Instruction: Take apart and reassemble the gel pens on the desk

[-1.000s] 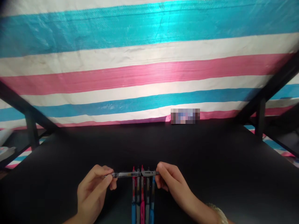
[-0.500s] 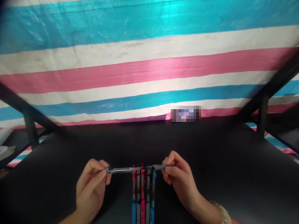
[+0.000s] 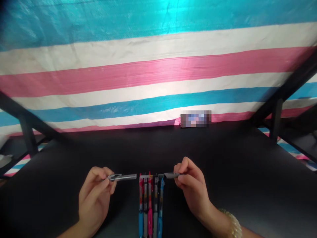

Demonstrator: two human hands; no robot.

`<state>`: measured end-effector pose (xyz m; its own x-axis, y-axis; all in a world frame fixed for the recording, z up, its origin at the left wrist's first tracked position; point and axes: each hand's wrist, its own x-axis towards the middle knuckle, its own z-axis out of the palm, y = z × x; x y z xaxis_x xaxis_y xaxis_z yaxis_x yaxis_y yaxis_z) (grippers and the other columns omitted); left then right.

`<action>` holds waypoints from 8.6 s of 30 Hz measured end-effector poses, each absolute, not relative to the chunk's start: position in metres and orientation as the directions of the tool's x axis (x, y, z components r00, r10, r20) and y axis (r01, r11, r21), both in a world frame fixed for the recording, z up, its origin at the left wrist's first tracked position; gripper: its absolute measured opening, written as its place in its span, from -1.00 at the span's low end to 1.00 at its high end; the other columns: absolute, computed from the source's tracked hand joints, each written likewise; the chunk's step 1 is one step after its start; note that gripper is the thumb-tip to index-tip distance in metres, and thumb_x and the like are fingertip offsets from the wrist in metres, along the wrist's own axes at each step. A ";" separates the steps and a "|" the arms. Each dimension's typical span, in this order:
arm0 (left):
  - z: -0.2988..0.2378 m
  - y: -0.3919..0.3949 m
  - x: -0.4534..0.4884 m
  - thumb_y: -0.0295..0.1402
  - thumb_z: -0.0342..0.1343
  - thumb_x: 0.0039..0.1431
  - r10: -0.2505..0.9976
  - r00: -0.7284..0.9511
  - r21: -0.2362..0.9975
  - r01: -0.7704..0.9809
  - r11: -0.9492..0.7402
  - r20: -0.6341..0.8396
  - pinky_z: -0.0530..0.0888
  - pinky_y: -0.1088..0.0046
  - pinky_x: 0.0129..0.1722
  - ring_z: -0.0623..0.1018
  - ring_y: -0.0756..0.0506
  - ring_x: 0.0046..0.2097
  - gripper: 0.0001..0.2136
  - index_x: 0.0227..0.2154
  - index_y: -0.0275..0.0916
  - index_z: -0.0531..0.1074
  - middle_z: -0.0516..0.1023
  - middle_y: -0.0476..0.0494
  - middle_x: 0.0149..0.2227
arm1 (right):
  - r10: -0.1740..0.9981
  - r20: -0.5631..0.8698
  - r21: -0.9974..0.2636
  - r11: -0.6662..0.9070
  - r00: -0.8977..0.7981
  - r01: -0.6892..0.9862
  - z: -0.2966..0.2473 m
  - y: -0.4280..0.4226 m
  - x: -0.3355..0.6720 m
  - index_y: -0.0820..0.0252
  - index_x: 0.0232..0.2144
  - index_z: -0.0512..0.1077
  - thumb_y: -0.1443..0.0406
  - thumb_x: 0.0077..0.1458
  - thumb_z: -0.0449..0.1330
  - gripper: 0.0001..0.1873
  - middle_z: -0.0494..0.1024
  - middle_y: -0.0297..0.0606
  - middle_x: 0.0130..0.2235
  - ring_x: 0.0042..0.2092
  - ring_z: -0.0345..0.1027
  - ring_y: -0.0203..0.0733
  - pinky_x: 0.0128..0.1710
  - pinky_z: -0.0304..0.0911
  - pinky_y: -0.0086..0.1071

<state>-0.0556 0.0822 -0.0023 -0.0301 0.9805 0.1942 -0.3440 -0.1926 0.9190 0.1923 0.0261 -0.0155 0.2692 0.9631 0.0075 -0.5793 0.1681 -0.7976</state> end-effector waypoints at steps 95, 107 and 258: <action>-0.001 0.075 -0.061 -0.61 0.14 0.29 0.624 0.187 0.646 -0.086 -0.759 0.759 0.60 0.36 -0.46 0.62 -0.13 -0.39 -0.75 -0.11 -0.13 0.52 0.58 -0.13 -0.38 | 0.951 0.139 -0.981 0.171 -0.277 0.093 -0.016 0.027 0.199 0.06 -0.65 0.15 -0.02 0.52 -0.08 -0.33 0.42 -0.21 -0.56 -0.15 0.37 -0.05 -0.19 0.37 -0.27; 0.001 0.073 -0.056 -0.39 0.21 0.40 0.874 0.060 0.857 -0.239 -0.457 0.483 0.59 0.47 -0.33 0.59 -0.02 -0.34 -0.95 -0.14 -0.13 0.50 0.54 -0.08 -0.25 | 0.844 0.321 -0.874 0.439 -0.431 0.208 -0.006 0.019 0.191 0.07 -0.32 0.41 -0.04 0.48 -0.02 -0.55 0.49 -0.20 -0.28 -0.13 0.33 -0.02 -0.11 0.32 -0.16; 0.004 0.119 -0.100 -0.38 0.50 0.10 0.973 0.129 0.934 -0.328 -0.138 0.189 0.67 0.45 -0.32 0.68 -0.02 -0.32 -0.64 -0.13 -0.18 0.46 0.65 0.00 -0.25 | 0.884 0.395 -0.741 0.468 -0.250 0.483 -0.028 0.018 0.200 0.02 -0.16 0.48 0.35 0.43 0.13 -0.85 0.58 -0.26 -0.22 -0.08 0.39 -0.06 -0.12 0.37 -0.29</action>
<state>-0.1004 0.1192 0.0044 0.1293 0.9734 0.1893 -0.3284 -0.1381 0.9344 0.1998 0.0185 -0.0279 -0.2502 0.8839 0.3950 0.4827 0.4676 -0.7406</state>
